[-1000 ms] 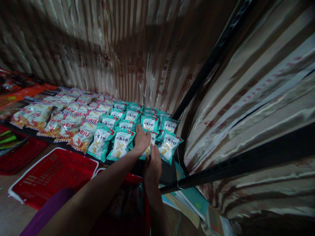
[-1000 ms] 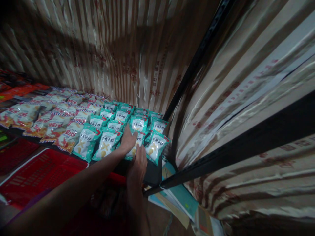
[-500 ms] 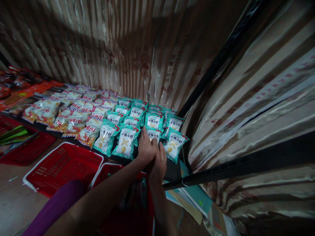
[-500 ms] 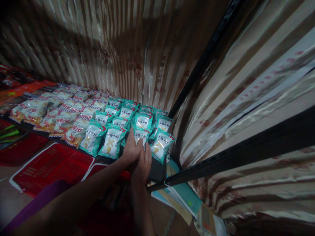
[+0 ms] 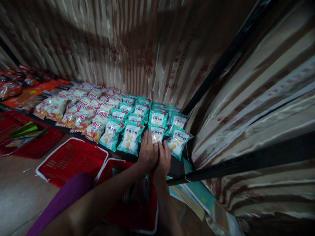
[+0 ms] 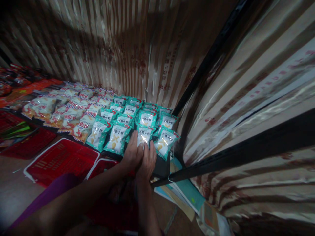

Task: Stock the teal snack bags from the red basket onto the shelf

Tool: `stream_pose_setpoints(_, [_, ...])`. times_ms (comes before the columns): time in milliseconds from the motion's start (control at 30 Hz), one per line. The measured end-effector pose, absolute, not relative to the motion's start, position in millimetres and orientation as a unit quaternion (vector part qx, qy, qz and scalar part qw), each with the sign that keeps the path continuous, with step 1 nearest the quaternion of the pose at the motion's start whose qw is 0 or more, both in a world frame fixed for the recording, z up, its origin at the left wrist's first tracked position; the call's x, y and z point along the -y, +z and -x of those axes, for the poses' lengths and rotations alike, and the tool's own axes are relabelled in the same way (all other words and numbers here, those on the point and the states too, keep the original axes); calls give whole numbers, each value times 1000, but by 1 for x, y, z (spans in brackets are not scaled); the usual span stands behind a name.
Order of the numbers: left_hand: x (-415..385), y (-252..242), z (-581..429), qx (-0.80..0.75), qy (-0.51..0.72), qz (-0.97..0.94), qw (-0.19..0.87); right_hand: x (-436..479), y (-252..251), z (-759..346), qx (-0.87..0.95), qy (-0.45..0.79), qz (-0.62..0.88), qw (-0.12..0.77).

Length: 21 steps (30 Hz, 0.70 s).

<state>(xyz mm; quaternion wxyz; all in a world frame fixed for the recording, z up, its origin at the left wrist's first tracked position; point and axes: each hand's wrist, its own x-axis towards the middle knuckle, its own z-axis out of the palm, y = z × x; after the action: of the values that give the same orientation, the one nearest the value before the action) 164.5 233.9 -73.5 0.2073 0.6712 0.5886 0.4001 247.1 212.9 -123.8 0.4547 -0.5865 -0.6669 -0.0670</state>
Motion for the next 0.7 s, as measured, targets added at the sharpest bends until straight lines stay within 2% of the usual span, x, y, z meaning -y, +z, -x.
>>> stream_pose_setpoints(333, [-163, -96, -132, -506, 413, -721, 232, -212, -112, -241, 616, -72, 619, 482])
stream_pose_setpoints(700, [-148, -105, -131, -494, 422, -723, 234, -201, -94, -260, 555, -149, 664, 479])
